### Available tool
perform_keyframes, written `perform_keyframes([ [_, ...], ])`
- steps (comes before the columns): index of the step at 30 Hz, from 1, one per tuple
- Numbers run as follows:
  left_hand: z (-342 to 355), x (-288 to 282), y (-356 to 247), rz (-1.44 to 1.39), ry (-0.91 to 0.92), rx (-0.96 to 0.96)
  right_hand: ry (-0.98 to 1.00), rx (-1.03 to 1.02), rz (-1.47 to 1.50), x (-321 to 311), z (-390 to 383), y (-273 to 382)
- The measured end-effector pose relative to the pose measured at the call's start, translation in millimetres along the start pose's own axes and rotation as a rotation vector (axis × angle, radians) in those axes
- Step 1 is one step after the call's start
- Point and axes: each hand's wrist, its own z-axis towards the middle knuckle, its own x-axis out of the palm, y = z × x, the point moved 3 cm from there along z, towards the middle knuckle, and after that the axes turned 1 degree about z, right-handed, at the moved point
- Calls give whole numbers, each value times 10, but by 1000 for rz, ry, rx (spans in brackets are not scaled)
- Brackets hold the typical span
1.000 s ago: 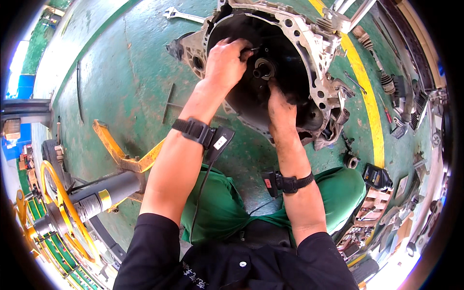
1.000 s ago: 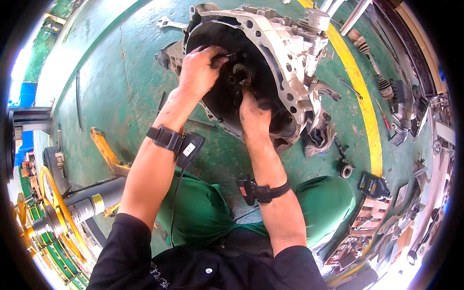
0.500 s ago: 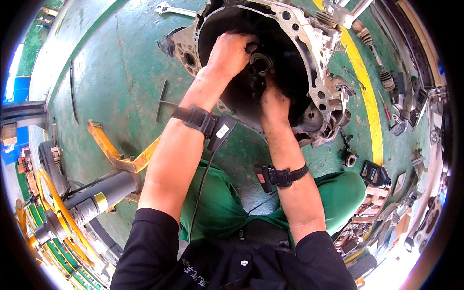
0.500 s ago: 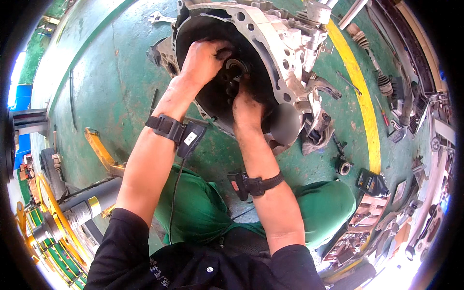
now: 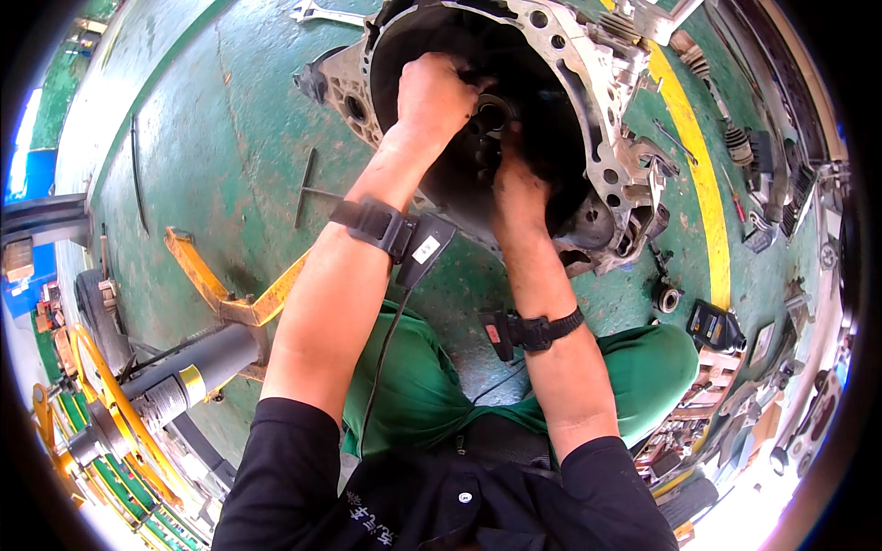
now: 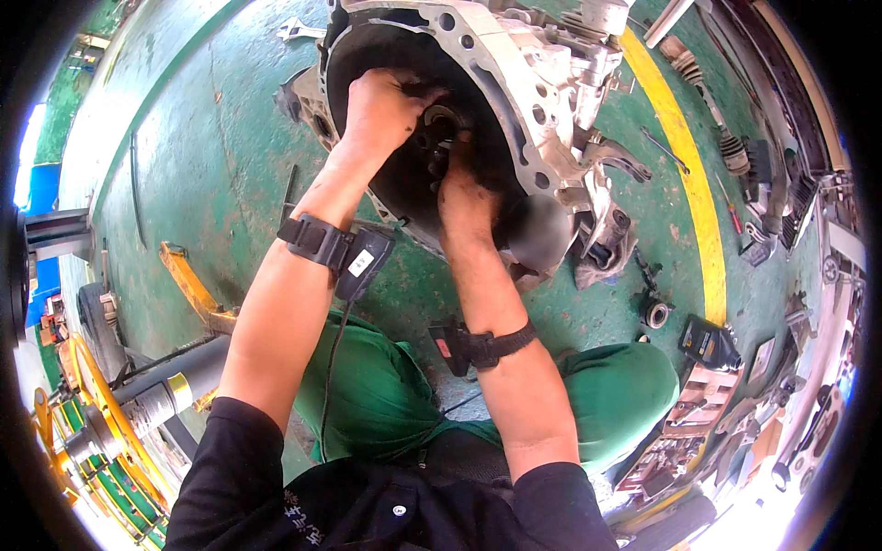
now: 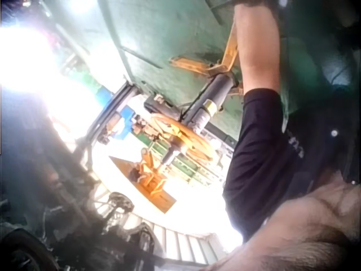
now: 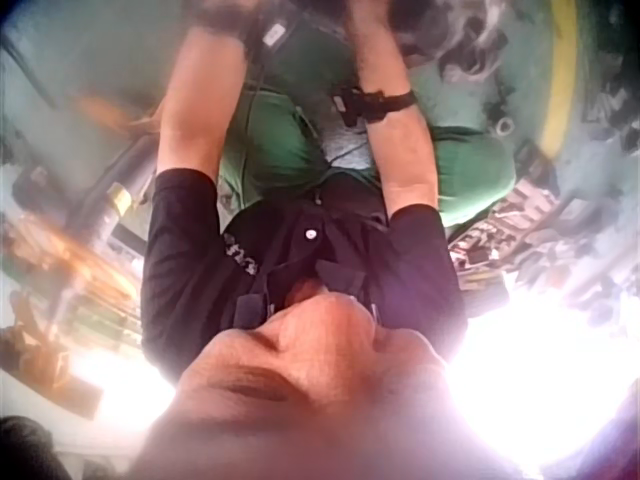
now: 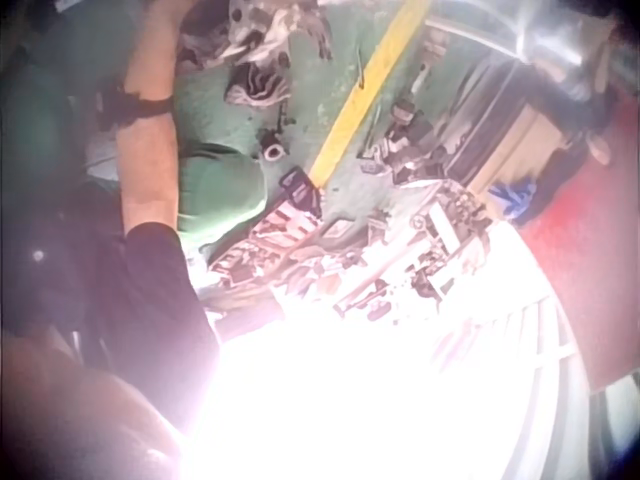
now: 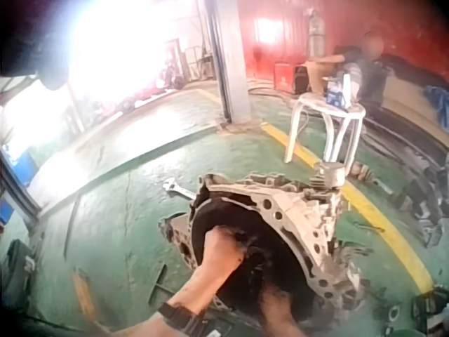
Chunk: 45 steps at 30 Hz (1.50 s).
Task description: The person wipes a small circular component with a cloth and then uses a long T-handle tool to adjust a bolt or fastener inside a large metal transmission housing.
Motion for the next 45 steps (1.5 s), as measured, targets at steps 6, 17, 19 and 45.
perform_keyframes([
  [6,12,40,24,85,163,-440,16,-150,-288,-49,-19,-31],
  [17,75,367,302,-181,20,-89,119,-485,-1068,3,-9,-334],
  [19,35,296,197,168,-12,76,77,-543,-1130,49,4,-577],
  [45,71,283,691,445,-123,385,286,-703,-1010,-9,-623,-523],
])
